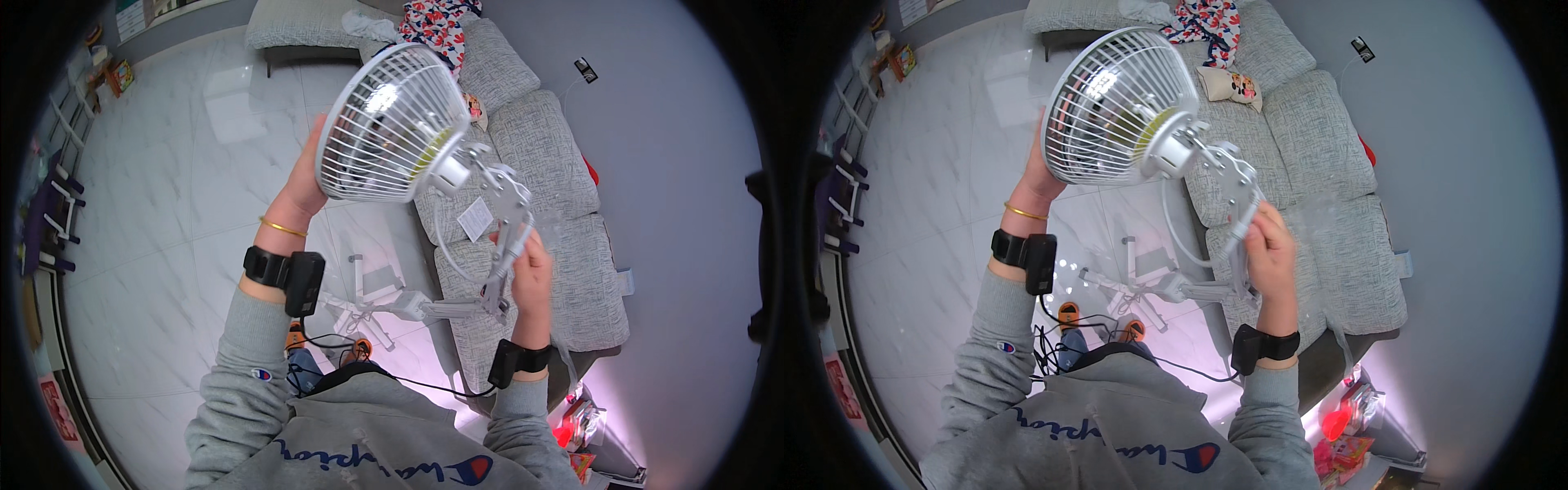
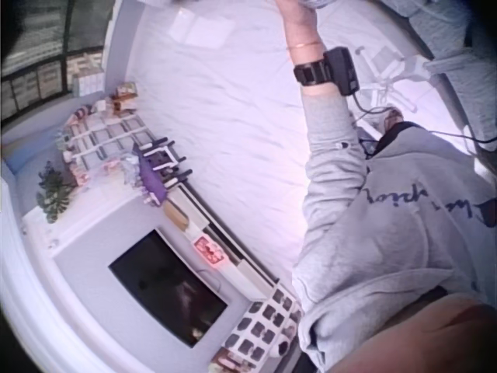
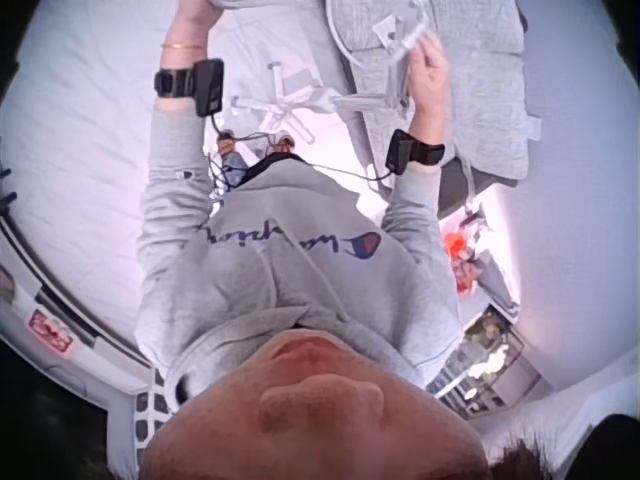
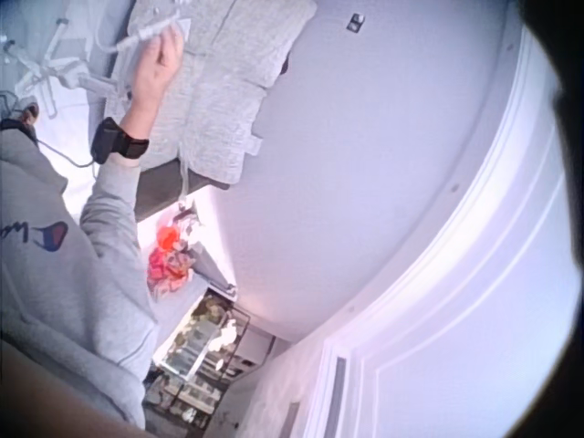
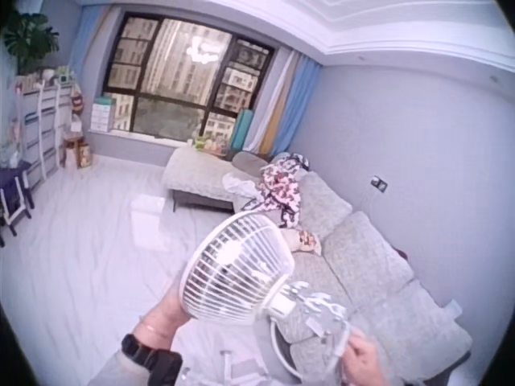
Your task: The person assembles a small white electric fan by hand, attaching the fan head to the stand, tightening the neck joint, and securing the rear grille. The person then places the assembled fan on the floor.
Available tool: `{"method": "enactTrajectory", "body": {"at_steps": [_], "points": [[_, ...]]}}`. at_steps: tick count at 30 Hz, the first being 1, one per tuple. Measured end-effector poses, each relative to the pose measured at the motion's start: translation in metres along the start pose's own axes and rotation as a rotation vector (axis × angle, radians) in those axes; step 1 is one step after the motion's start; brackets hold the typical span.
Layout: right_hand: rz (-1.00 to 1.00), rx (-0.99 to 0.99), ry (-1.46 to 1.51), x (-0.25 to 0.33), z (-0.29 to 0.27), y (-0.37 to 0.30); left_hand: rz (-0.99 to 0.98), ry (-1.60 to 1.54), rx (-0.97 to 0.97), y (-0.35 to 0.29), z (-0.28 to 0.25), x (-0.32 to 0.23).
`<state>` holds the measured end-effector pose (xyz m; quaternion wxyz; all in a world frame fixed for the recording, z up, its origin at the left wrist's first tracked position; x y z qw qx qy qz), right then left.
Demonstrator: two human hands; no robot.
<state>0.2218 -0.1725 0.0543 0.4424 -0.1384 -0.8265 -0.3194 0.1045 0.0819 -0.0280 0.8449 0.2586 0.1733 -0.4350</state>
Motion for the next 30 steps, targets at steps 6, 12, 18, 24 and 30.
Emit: {"method": "enactTrajectory", "body": {"at_steps": [6, 12, 18, 24, 30], "points": [[0.053, -0.057, 0.089, -0.016, 0.013, -0.009, -0.125, -0.045, -0.08, -0.022, 0.026, 0.066], [0.116, -0.069, -0.018, -0.031, 0.006, -0.013, -0.23, -0.234, -0.036, -0.037, 0.034, 0.104], [0.164, -0.077, 0.063, -0.046, 0.001, -0.019, 0.019, 0.022, -0.04, -0.033, 0.034, 0.051], [0.167, -0.103, 0.03, -0.047, -0.002, -0.02, -0.002, 0.081, 0.067, -0.043, 0.036, 0.038], [0.208, -0.114, -0.032, -0.055, -0.01, -0.022, 0.098, 0.043, 0.077, -0.065, 0.017, 0.0]]}}
Point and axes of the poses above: each hand's wrist, its own y-axis towards the middle knuckle, its own z-axis out of the palm, x = y × z, the point moved 10 cm from there along y, towards the middle knuckle, and after that the axes turned 1 degree about -x, right-handed, at the moved point
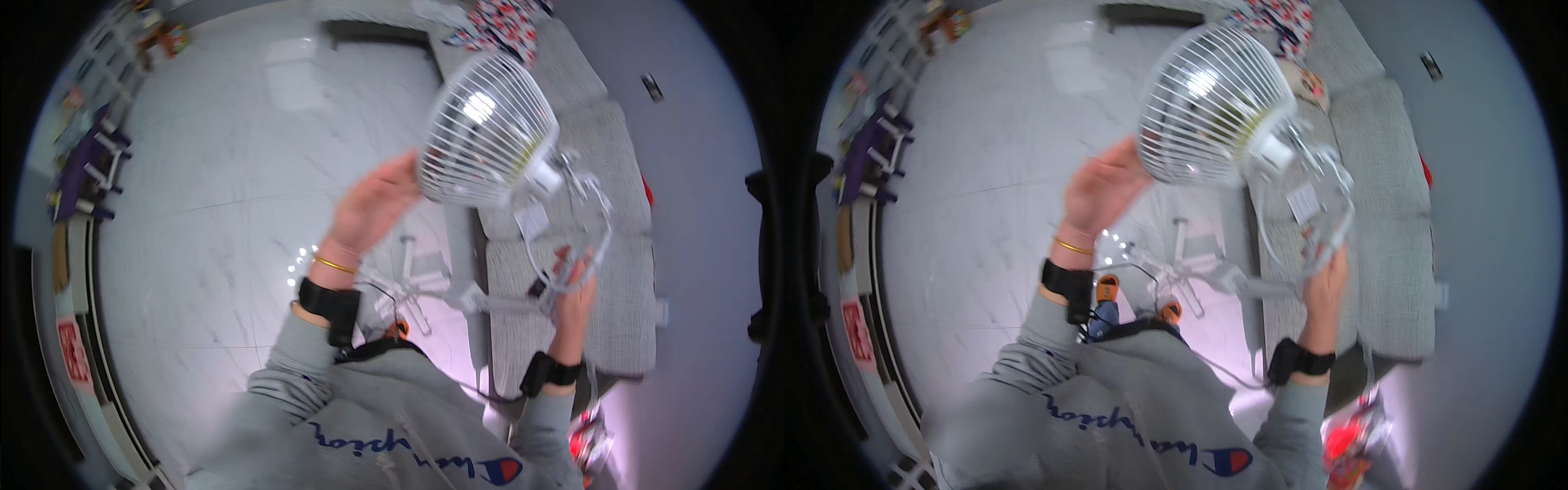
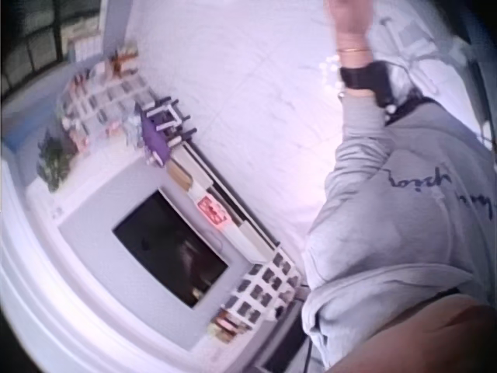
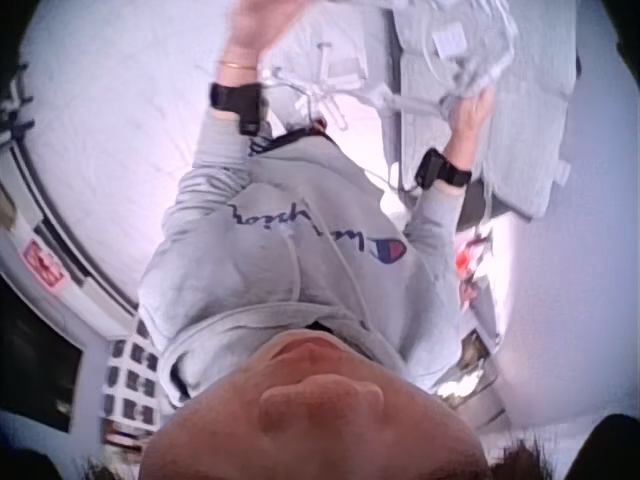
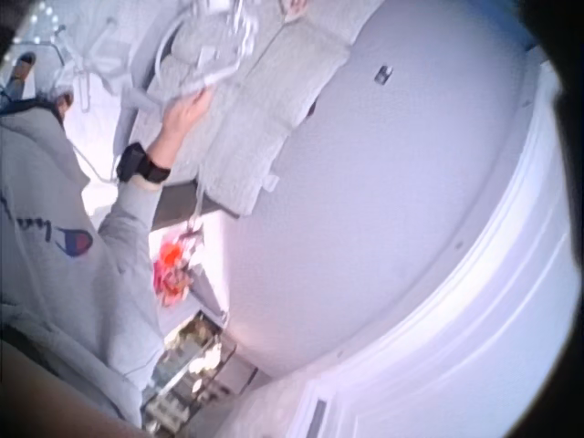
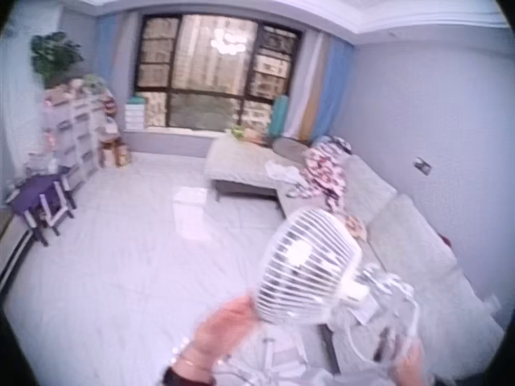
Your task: The person assembles a small white electric fan by hand, attaching the fan head to the stand, tightening the neck joint, and securing the rear grille. The person then places the assembled fan on the floor.
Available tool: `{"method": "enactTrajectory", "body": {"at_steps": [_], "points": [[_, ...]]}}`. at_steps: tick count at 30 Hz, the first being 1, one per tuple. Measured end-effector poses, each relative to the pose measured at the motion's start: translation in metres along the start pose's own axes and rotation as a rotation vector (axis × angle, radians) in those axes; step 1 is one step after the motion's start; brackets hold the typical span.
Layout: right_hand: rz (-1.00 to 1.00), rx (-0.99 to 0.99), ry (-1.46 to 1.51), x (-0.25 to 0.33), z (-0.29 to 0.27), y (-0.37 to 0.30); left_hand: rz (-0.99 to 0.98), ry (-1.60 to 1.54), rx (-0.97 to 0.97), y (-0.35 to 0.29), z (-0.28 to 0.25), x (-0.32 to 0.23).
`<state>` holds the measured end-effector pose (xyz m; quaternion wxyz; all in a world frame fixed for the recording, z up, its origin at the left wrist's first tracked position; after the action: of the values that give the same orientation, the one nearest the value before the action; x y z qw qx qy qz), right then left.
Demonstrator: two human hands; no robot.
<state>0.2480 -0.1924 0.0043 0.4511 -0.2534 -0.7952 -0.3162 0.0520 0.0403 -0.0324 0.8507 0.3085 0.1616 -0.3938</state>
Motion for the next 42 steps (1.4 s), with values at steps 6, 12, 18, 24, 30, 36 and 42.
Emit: {"method": "enactTrajectory", "body": {"at_steps": [6, 12, 18, 24, 30, 36, 42], "points": [[0.232, -0.239, -0.119, -0.042, -0.062, -0.029, -0.093, -0.125, -0.21, -0.017, -0.081, -0.025], [0.277, -0.412, -0.29, -0.042, -0.057, -0.08, -0.471, 0.09, -0.217, -0.033, -0.099, 0.042], [0.4, -0.424, -0.269, -0.058, -0.039, -0.152, -0.948, 0.623, -0.215, -0.09, -0.15, 0.072], [0.695, -0.552, -0.108, -0.08, -0.042, -0.276, -1.007, 0.626, -0.612, -0.204, -0.266, 0.012], [0.724, -0.547, -0.092, -0.075, 0.01, -0.311, -1.015, 0.717, -0.968, -0.337, -0.317, -0.079], [0.728, -0.399, -0.194, -0.071, 0.1, -0.394, -1.138, 0.963, -0.63, -0.339, -0.296, -0.098], [1.198, -0.55, 0.179, -0.096, 0.206, -0.611, -1.056, 1.061, -0.218, -0.271, -0.28, -0.061]]}}
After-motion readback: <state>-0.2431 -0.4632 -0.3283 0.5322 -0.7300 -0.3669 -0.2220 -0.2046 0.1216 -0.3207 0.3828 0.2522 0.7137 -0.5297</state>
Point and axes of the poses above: each hand's wrist, its own y-axis towards the middle knuckle, its own z-axis out of the palm, x = y × z, the point moved 10 cm from there along y, towards the middle knuckle, and after that the axes turned 1 degree about -x, right-handed, at the moved point
